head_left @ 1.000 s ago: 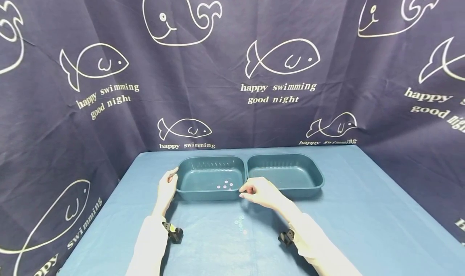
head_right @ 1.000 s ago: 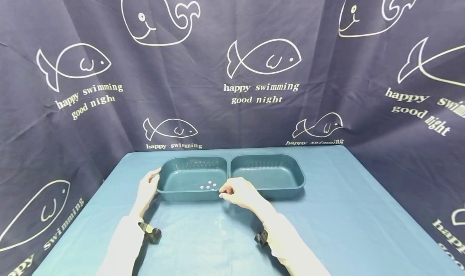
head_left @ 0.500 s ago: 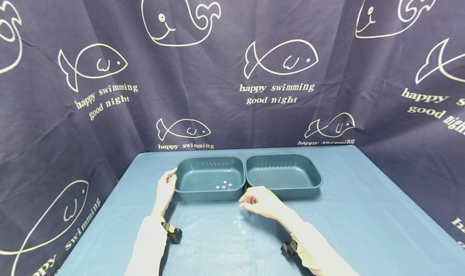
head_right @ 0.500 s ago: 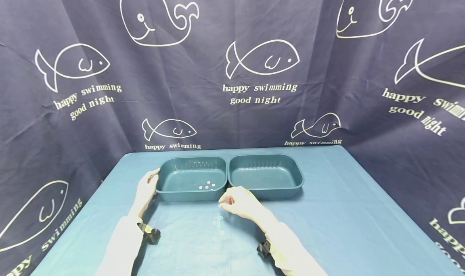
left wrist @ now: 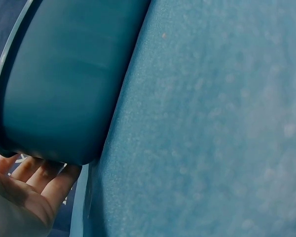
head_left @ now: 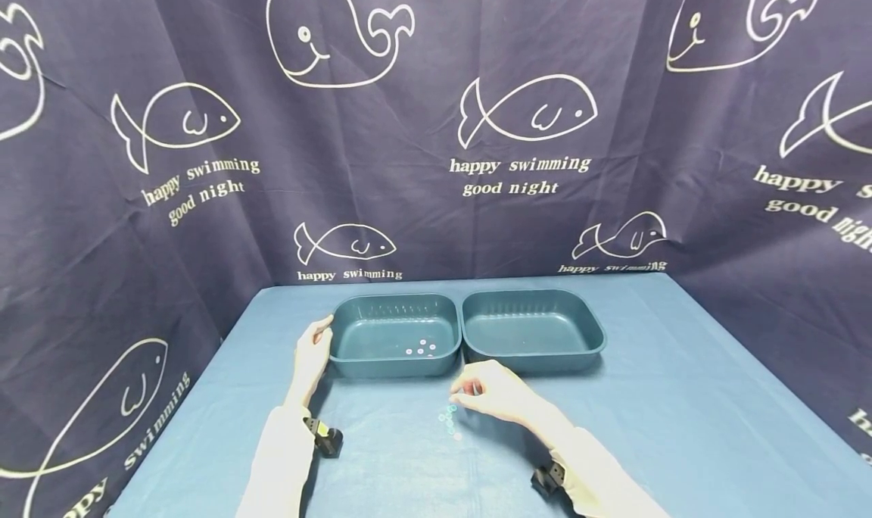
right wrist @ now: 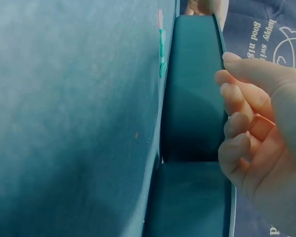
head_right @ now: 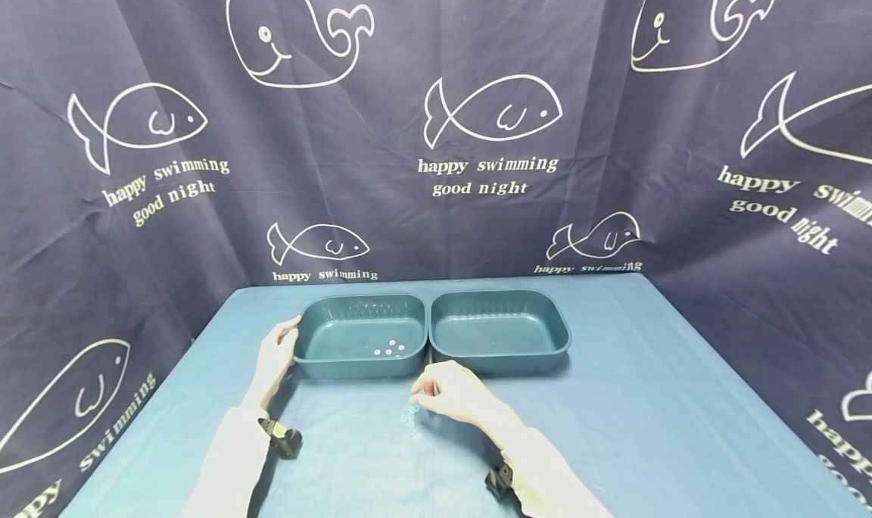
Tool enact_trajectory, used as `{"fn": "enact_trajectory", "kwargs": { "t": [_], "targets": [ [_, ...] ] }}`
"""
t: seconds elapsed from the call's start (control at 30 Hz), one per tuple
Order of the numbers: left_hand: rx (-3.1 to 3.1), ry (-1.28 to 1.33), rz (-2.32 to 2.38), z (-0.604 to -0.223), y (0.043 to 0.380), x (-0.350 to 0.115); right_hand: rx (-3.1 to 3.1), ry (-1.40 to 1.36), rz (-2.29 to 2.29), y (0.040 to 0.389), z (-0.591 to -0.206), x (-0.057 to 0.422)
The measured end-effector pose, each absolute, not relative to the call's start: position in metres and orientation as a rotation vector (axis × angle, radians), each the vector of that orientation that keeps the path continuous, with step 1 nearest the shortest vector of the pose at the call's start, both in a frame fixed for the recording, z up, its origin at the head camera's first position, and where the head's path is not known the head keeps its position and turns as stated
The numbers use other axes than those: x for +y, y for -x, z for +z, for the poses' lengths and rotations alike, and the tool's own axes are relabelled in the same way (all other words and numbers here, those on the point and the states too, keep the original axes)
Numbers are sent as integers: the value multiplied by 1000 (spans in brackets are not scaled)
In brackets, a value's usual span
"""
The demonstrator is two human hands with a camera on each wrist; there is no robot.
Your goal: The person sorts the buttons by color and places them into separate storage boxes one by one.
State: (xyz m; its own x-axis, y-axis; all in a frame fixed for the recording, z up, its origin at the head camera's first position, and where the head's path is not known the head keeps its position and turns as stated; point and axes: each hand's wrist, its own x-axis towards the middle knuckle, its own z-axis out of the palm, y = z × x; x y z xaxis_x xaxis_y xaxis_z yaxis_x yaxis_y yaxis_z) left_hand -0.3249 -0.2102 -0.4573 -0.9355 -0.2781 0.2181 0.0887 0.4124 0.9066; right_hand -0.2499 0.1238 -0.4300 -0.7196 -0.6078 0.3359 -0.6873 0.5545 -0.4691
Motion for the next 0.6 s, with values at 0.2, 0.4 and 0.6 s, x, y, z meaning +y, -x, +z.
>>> {"fn": "enact_trajectory", "kwargs": {
  "t": [0.2, 0.4, 0.6],
  "targets": [
    [-2327, -147, -1563, -455, 324, -209, -2664, -1143, 866, 245, -431, 125],
    [-2313, -147, -1577, -455, 325, -209, -2710, -1146, 874, 239, -431, 125],
    [-2304, -140, -1585, -456, 325, -209, -2738, -1170, 883, 234, -432, 125]
  ]
}}
